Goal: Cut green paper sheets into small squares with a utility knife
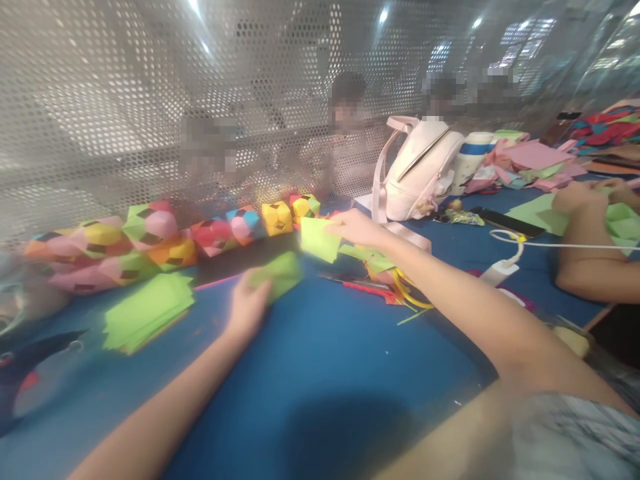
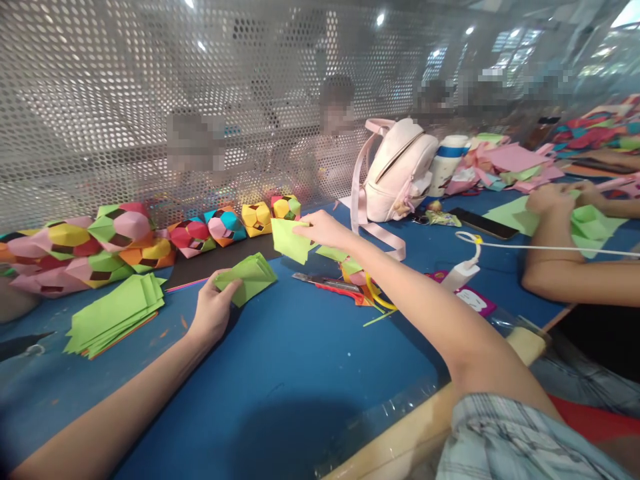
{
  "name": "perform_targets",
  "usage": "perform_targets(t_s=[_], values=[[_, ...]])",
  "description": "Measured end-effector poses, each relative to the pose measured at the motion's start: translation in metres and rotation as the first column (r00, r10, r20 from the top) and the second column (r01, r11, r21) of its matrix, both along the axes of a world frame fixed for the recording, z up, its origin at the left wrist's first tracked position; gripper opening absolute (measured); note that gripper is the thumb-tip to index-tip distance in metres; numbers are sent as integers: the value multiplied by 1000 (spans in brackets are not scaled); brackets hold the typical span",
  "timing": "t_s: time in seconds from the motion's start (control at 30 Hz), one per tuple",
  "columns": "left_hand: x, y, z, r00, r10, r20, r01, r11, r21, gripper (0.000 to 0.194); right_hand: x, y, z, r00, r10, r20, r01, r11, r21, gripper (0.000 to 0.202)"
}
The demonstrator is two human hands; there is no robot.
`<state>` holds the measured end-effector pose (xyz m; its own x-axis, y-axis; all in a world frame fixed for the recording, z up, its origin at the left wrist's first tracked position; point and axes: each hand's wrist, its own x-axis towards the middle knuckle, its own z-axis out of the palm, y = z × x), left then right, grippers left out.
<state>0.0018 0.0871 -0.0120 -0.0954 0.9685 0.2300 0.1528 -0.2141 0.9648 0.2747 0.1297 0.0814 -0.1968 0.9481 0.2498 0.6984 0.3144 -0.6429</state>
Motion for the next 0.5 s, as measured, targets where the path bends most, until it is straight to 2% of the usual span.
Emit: perform_targets(t_s=[0.1,0.17,0.2,0.23,0.27,0.33,0.37,0.43,0.5], values=[[0,2,-3,996,31,84,-29,999,-26,42,-19,-7,-8,991,-18,-131,31,994,104,30],[1,3,-4,989,27,144,-21,999,-47,43,-35,-14,-17,990,2,-139,36,963,266,29],[2,3,-5,984,17,175,-7,998,-55,44,-43,-18,-23,994,30,-105,13,925,380,30],[3,2,-5,979,1,203,12,998,-60,45,-51,-22,-31,997,72,-38,-44,867,496,31],[4,2,-4,973,-24,229,38,997,-60,45,-58,-27,-38,987,137,85,-161,799,580,31],[8,1,-2,962,-80,262,97,994,-53,43,-71,-35,-54,919,183,350,-378,663,646,31],[10,0,-1,957,-104,271,122,991,-49,42,-77,-38,-61,880,162,447,-443,621,647,30],[13,-1,3,950,-137,281,156,987,-48,39,-84,-42,-72,822,103,560,-505,586,634,29],[15,-2,5,950,-161,267,180,982,-48,41,-88,-44,-79,797,59,601,-512,592,622,28]])
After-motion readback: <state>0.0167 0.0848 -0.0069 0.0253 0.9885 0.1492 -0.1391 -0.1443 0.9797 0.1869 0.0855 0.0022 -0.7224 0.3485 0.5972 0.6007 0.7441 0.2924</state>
